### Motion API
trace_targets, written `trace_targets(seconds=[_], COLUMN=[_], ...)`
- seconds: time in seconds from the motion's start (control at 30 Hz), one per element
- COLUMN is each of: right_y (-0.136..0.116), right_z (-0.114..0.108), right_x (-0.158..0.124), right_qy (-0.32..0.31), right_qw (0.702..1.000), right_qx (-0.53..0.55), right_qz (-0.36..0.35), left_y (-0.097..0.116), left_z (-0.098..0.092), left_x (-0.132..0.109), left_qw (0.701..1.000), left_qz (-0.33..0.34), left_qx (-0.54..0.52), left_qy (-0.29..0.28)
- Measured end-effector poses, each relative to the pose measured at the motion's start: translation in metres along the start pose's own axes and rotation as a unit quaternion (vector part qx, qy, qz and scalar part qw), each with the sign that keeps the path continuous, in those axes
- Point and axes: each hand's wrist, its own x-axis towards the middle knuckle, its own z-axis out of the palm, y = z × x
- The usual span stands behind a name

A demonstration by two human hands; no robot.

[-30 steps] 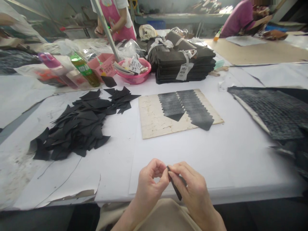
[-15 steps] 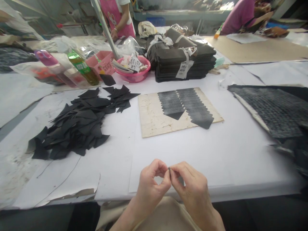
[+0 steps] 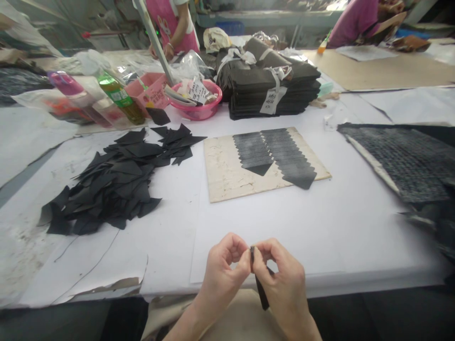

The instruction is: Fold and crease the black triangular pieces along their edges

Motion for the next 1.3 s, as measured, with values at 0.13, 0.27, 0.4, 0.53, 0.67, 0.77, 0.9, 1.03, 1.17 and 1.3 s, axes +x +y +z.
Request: trace_targets(seconds=[0.13,0.27,0.4,0.53,0.67,0.77,0.9,1.03,1.17,1.3], right_y=[0.003,0.004,0.004,0.004,0.004,0.005,0.005,0.007,0.011,0.015], right_z=[0.0,-0.001,0.002,0.003,0.004,0.004,0.004,0.004,0.003,0.003], right_x=[0.001,0.003,0.002,0.001,0.001,0.0,0.001,0.001,-0.002,-0.004], right_qy=[0.005,0.025,0.01,0.016,0.0,-0.016,-0.011,0.0,-0.004,-0.005], right_qw=[0.997,0.994,0.992,0.988,0.985,0.984,0.981,0.978,0.976,0.972], right_qx=[-0.038,-0.065,-0.071,-0.086,-0.095,-0.089,-0.089,-0.087,-0.088,-0.092], right_qz=[-0.061,-0.086,-0.103,-0.126,-0.147,-0.155,-0.174,-0.189,-0.2,-0.215], left_y=[0.001,0.003,-0.001,-0.003,0.001,0.004,0.007,0.008,0.004,0.0], left_z=[-0.006,-0.008,-0.006,-0.005,-0.005,-0.005,-0.005,-0.008,-0.01,-0.01], left_x=[0.0,-0.001,0.0,0.002,0.001,0.001,0.001,0.001,0.0,0.001], left_qw=[0.998,0.992,0.995,0.999,0.999,0.999,0.999,0.999,0.998,0.998], left_qz=[-0.019,-0.036,-0.032,-0.022,-0.027,-0.029,-0.035,-0.044,-0.049,-0.053], left_qx=[-0.044,-0.09,-0.09,-0.045,-0.024,-0.002,-0.011,-0.023,-0.024,-0.034], left_qy=[-0.041,-0.076,-0.033,-0.007,0.012,0.018,0.017,-0.004,-0.021,-0.026])
